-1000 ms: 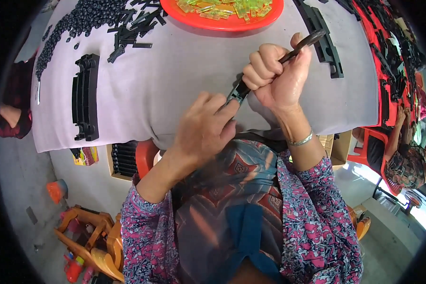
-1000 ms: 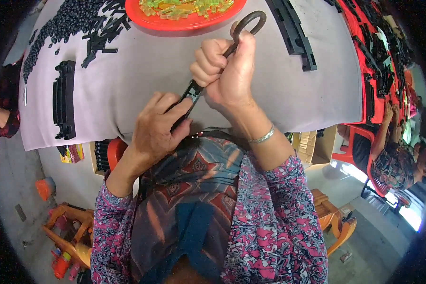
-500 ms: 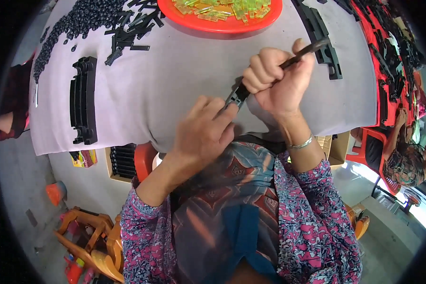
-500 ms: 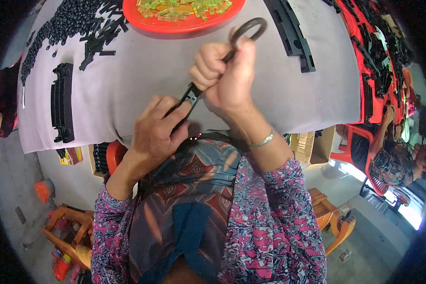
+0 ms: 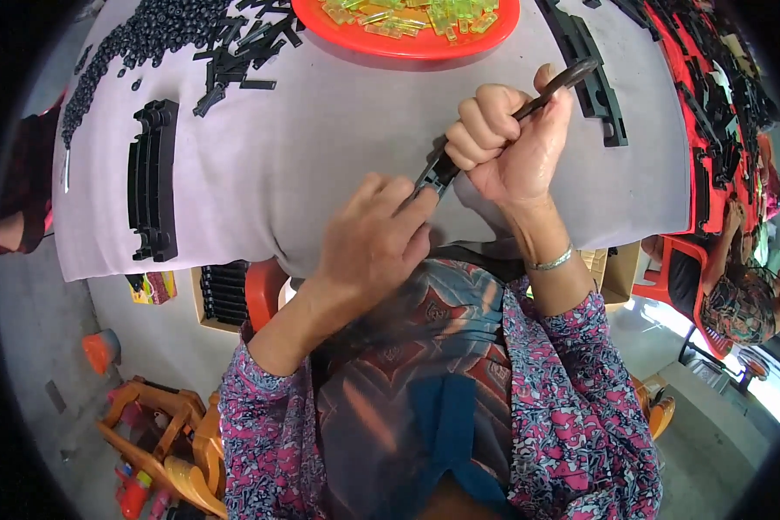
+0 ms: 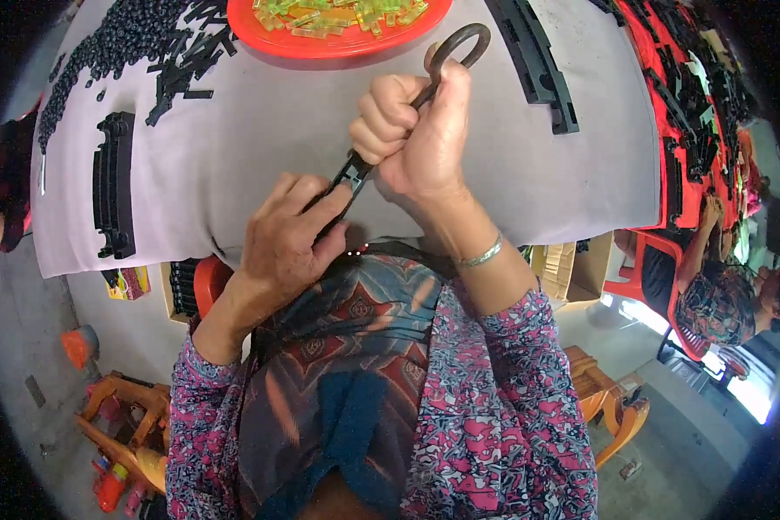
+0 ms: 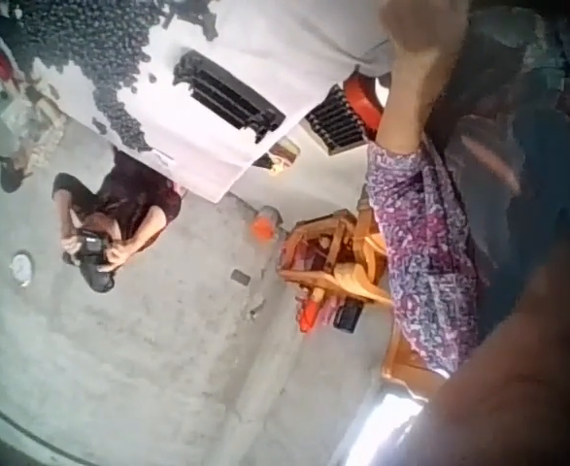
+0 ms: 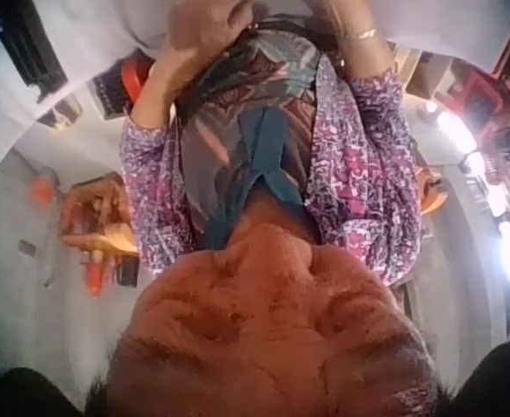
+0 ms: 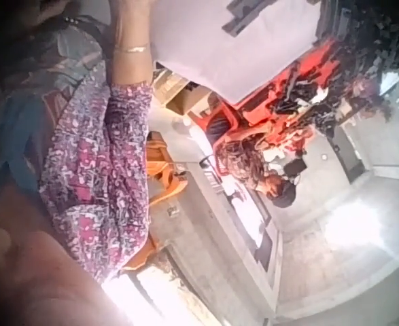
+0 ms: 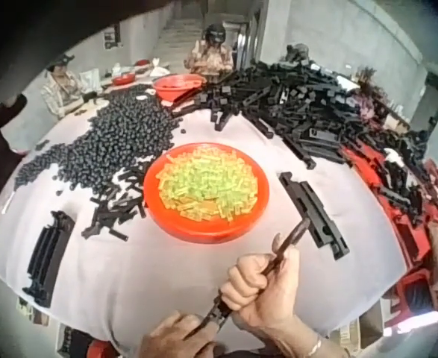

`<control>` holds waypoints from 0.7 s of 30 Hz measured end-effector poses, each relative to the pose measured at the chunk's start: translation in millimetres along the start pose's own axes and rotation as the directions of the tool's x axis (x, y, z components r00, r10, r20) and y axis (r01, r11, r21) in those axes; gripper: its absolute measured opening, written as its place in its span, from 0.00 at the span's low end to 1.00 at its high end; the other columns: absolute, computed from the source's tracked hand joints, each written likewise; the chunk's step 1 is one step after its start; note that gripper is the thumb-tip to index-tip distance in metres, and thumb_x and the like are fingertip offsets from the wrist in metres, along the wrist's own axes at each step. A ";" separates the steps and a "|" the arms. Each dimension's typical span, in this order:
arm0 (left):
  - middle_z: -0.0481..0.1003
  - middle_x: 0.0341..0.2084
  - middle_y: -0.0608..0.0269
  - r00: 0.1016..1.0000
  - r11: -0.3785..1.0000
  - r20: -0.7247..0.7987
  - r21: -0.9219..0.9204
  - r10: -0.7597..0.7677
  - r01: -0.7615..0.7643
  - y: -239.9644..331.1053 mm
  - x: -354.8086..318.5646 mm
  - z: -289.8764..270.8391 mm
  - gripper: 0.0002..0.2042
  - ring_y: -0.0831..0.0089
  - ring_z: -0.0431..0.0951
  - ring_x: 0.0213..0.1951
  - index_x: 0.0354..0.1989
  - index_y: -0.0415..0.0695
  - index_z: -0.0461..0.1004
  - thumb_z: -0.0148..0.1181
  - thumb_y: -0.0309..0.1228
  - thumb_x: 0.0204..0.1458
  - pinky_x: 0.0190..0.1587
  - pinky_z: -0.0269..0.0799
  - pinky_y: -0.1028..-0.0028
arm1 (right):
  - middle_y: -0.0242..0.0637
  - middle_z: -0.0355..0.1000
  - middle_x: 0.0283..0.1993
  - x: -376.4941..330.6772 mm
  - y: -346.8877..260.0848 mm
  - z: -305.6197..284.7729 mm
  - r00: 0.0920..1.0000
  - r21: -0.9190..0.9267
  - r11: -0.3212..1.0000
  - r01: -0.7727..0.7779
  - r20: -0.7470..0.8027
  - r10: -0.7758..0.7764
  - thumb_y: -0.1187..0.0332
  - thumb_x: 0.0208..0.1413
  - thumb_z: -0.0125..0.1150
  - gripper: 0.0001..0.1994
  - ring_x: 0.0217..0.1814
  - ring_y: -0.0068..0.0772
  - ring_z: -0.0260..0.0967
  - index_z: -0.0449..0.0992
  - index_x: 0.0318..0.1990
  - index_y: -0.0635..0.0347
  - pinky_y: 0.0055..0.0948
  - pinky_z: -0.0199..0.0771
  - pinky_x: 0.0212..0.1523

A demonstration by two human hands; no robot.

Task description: The person assembles spirit levels by inserting vials into plastic frames, pressing components into place by hand and using a metal loop tool, and packing the assembled levels into a box.

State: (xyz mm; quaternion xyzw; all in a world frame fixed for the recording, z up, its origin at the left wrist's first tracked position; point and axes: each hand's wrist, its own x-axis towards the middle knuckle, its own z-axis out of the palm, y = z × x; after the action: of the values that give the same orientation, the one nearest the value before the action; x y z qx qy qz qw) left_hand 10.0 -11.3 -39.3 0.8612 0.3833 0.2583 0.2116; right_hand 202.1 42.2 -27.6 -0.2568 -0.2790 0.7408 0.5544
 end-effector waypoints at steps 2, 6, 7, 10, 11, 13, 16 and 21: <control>0.70 0.36 0.61 1.000 1.000 0.004 0.002 0.001 -0.001 -0.6 -0.4 -0.2 0.18 0.58 0.72 0.42 0.46 0.44 0.74 0.63 0.26 0.44 0.40 0.75 0.63 | 0.22 0.40 0.15 0.2 0.4 1.3 1.000 -0.002 1.000 0.010 -0.011 -0.010 0.32 0.60 0.30 0.32 0.17 0.21 0.32 0.46 0.16 0.48 0.27 0.32 0.18; 0.70 0.37 0.61 1.000 1.000 -0.014 -0.021 0.007 -0.007 -1.0 -0.6 0.7 0.18 0.58 0.72 0.42 0.46 0.43 0.74 0.63 0.26 0.44 0.40 0.74 0.63 | 0.22 0.39 0.15 1.0 0.9 2.0 1.000 -0.010 1.000 -0.005 -0.029 0.005 0.32 0.60 0.30 0.32 0.17 0.21 0.31 0.46 0.16 0.48 0.27 0.32 0.18; 0.70 0.37 0.61 1.000 1.000 -0.006 -0.030 -0.004 0.004 -0.5 -1.3 1.1 0.18 0.58 0.72 0.42 0.46 0.43 0.75 0.63 0.26 0.44 0.41 0.74 0.63 | 0.22 0.39 0.15 0.1 0.8 3.5 1.000 -0.031 1.000 -0.002 -0.030 0.001 0.32 0.60 0.30 0.32 0.17 0.21 0.31 0.46 0.16 0.48 0.27 0.32 0.18; 0.71 0.37 0.61 0.999 0.999 -0.023 -0.023 0.023 -0.023 -2.4 -1.5 1.3 0.17 0.59 0.72 0.42 0.46 0.42 0.75 0.63 0.26 0.44 0.41 0.74 0.63 | 0.22 0.39 0.15 -0.7 1.9 4.9 1.000 -0.053 0.999 0.009 -0.027 -0.011 0.33 0.61 0.30 0.32 0.17 0.22 0.31 0.46 0.15 0.48 0.28 0.32 0.18; 0.71 0.37 0.61 1.000 0.999 -0.023 -0.023 0.022 -0.022 -3.0 -1.5 1.3 0.17 0.59 0.72 0.42 0.46 0.42 0.75 0.63 0.26 0.44 0.41 0.74 0.63 | 0.22 0.39 0.14 -0.3 2.4 5.4 1.000 -0.054 0.998 0.019 -0.018 -0.020 0.33 0.61 0.31 0.32 0.17 0.22 0.31 0.47 0.15 0.48 0.28 0.32 0.18; 0.71 0.38 0.60 1.000 0.999 -0.011 -0.022 0.025 -0.026 -4.2 -1.7 2.4 0.18 0.59 0.72 0.42 0.46 0.42 0.75 0.63 0.26 0.44 0.41 0.74 0.64 | 0.22 0.40 0.14 -0.5 10.1 6.9 1.000 -0.088 0.996 0.030 -0.001 -0.030 0.33 0.61 0.32 0.32 0.17 0.22 0.32 0.47 0.15 0.48 0.28 0.32 0.18; 0.71 0.38 0.61 0.998 0.999 -0.050 -0.014 0.036 -0.036 -5.8 -1.4 5.4 0.18 0.59 0.72 0.42 0.46 0.42 0.76 0.63 0.26 0.44 0.41 0.74 0.64 | 0.22 0.41 0.14 -0.2 11.6 10.8 1.000 -0.124 0.992 0.017 0.008 -0.016 0.33 0.61 0.33 0.33 0.16 0.22 0.33 0.48 0.15 0.48 0.28 0.33 0.19; 0.72 0.36 0.61 0.999 1.000 -0.042 -0.013 0.017 -0.017 -2.5 -2.4 2.5 0.17 0.60 0.73 0.42 0.46 0.43 0.76 0.63 0.26 0.43 0.39 0.75 0.64 | 0.23 0.41 0.15 -3.3 10.0 12.5 1.000 -0.150 0.988 0.026 0.017 -0.024 0.33 0.62 0.34 0.33 0.17 0.21 0.33 0.48 0.15 0.49 0.28 0.34 0.19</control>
State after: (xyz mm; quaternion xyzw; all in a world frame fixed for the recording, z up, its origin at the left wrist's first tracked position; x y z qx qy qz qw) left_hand 8.8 -12.0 -43.3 0.8572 0.3786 0.2809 0.2072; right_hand 187.5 35.1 -25.3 -0.2888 -0.3411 0.7126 0.5408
